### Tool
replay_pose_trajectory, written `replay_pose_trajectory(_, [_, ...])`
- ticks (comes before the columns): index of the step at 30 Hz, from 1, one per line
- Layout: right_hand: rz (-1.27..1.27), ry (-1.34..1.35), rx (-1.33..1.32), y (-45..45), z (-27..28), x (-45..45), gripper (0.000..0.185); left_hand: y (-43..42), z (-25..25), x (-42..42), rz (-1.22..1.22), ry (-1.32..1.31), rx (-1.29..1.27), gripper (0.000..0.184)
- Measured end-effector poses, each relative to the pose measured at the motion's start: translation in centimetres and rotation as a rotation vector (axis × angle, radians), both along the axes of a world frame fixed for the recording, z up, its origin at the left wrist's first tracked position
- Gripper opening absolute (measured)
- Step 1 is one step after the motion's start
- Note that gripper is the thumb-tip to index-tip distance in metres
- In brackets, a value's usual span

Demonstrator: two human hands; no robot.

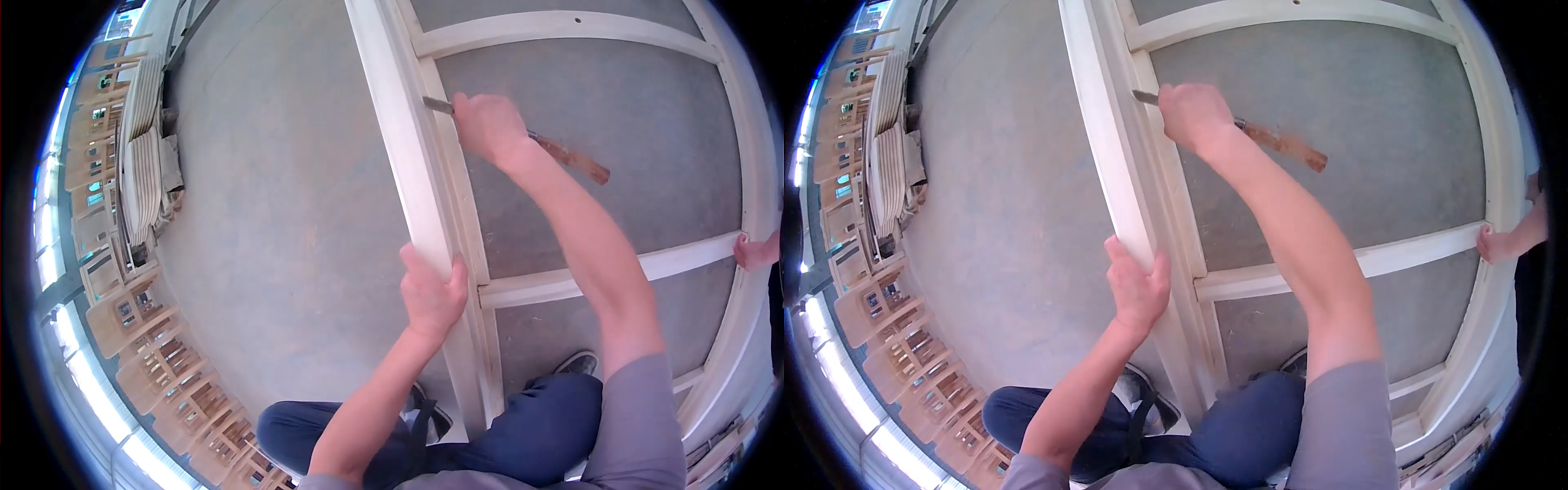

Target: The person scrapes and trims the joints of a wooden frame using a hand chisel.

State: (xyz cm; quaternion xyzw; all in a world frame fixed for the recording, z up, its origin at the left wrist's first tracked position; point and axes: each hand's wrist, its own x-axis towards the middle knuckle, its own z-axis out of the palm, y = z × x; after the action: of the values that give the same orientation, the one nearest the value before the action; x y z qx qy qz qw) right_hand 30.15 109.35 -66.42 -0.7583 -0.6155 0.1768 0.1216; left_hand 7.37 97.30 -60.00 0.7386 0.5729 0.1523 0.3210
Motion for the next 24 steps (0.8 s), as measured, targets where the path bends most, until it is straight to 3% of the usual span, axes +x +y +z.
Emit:
replay_pose_trajectory(5, [0.093, 0.032, -0.040, -5.8, 1.3, -1.7, 0.015, -0.3, -0.1, -0.5, -0.006, 0.040, 0.001, 0.052])
replay_pose_trajectory(7, [0.230, 0.014, -0.040, -10.1, 0.0, -2.6, 0.017, -0.3, 0.4, 0.0, 0.015, 0.035, -0.025, 0.053])
replay_pose_trajectory(10, [0.451, 0.047, -0.250, -13.5, 2.4, -2.5, 0.019, -0.6, 0.0, -0.2, 0.032, 0.030, -0.034, 0.053])
replay_pose_trajectory(13, [0.132, 0.132, -0.244, -10.0, 6.3, 0.0, 0.020, 2.2, 0.4, 1.0, -0.027, 0.120, 0.047, 0.053])
replay_pose_trajectory(15, [0.145, 0.107, -0.079, -6.5, 5.6, 2.1, 0.018, 5.8, 0.6, 3.1, 0.000, 0.145, 0.045, 0.053])
replay_pose_trajectory(17, [0.185, -0.047, -0.114, -3.0, 5.2, 3.1, 0.024, 7.3, 0.6, 4.1, 0.012, 0.140, 0.027, 0.053])
replay_pose_trajectory(24, [0.299, -0.124, -0.129, 2.6, 3.0, 3.9, 0.039, 7.8, 0.7, 4.0, -0.012, 0.057, -0.035, 0.049])
